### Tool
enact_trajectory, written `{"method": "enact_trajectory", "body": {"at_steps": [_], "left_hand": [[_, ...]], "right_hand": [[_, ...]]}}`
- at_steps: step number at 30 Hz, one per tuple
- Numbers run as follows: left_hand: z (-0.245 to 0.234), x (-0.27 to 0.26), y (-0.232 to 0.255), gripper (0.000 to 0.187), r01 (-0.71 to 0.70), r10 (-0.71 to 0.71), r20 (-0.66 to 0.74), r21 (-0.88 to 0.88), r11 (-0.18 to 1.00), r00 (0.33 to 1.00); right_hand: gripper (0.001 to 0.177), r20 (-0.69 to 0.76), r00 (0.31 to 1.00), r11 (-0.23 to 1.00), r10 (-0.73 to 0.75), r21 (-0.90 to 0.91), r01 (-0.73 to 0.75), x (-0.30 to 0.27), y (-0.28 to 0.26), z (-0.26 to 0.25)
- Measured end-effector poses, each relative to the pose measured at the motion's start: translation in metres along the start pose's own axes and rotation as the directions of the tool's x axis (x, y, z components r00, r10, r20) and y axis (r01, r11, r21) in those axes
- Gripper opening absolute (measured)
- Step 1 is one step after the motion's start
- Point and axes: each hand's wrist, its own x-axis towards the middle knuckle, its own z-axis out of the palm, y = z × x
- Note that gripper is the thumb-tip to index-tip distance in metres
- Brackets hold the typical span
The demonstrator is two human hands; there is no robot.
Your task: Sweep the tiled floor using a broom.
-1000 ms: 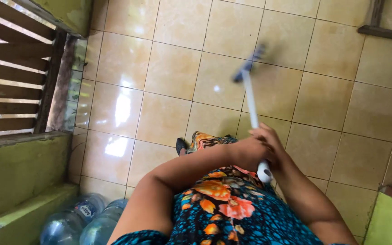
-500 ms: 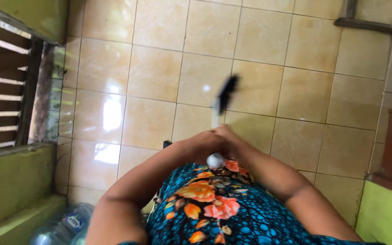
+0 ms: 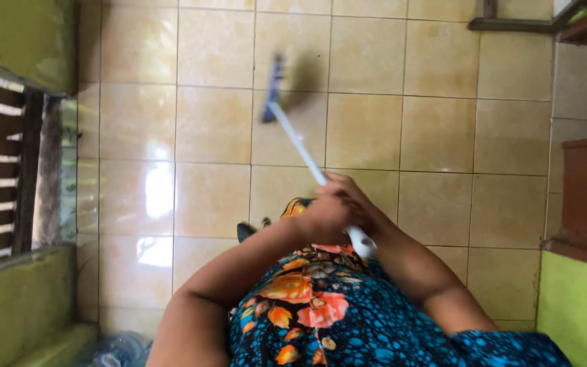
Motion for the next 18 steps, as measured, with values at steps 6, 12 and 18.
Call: {"method": "enact_trajectory", "body": {"at_steps": [6, 12, 18], "left_hand": [[0.065, 0.054, -0.036, 0.028, -0.214, 0.24, 0.107, -0.206, 0.955, 0.965], [0.092, 0.082, -0.093, 0.022, -0.055, 0.146, 0.231, -0.36, 0.931, 0.962], [0.031, 0.013, -0.048, 0.026, 0.033, -0.027, 0.336, -0.012, 0.999, 0.941]], "right_hand": [[0.015, -0.485, 0.699, 0.836, 0.525, 0.142, -0.53, -0.034, 0.108, -0.118], [0.012, -0.5, 0.703, 0.799, 0.506, -0.036, -0.6, -0.019, 0.148, -0.107], [0.015, -0.263, 0.829, 0.805, 0.494, -0.22, -0.55, 0.028, 0.193, -0.046]]}}
